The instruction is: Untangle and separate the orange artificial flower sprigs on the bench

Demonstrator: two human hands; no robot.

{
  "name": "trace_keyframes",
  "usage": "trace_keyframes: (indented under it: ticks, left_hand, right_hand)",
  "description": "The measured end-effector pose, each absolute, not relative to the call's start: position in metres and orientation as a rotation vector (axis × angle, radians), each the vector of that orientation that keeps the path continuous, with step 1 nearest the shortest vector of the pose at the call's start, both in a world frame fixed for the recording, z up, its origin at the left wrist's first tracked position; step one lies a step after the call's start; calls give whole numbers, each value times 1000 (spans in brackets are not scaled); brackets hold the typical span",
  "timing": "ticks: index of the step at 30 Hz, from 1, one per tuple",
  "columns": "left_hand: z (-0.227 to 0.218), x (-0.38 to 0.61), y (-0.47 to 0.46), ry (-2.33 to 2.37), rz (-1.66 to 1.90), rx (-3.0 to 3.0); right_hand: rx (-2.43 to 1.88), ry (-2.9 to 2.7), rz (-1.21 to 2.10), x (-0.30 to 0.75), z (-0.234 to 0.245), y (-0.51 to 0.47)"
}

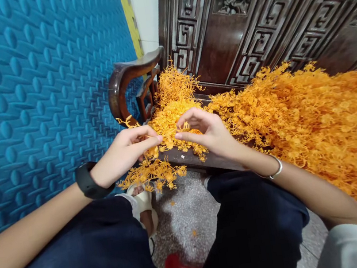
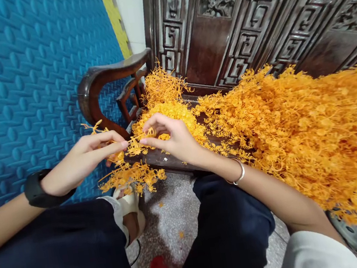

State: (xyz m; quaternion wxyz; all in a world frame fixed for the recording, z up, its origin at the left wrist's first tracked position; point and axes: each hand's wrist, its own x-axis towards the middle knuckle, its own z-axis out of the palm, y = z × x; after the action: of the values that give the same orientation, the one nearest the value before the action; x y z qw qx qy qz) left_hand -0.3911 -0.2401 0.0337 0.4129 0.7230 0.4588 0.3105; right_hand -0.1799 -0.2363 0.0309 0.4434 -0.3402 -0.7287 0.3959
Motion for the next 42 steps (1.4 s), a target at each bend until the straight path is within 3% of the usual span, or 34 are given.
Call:
trace_keyframes:
  ticks: [8, 23, 31, 37, 42]
  left_hand:
    - [36, -393, -245, 1040, 589, 1914]
    - [44, -370, -249, 1064, 894, 2040]
    - [46, -373, -260, 1089, 942, 1918]
    - [39, -379, -255, 1107, 754, 1918]
    - [40, -383, -251, 1183, 736, 1874]
  right_hand:
    - [-923, -1538, 1176, -174, 30, -223]
    - [-1035, -1318, 1103, -182, 29, -219]
    - [-1167, -807, 537, -115, 24, -172]
    - [-1520, -1277, 437, -74, -25, -153]
    - [-1733, -1593, 223, -76, -31, -146]
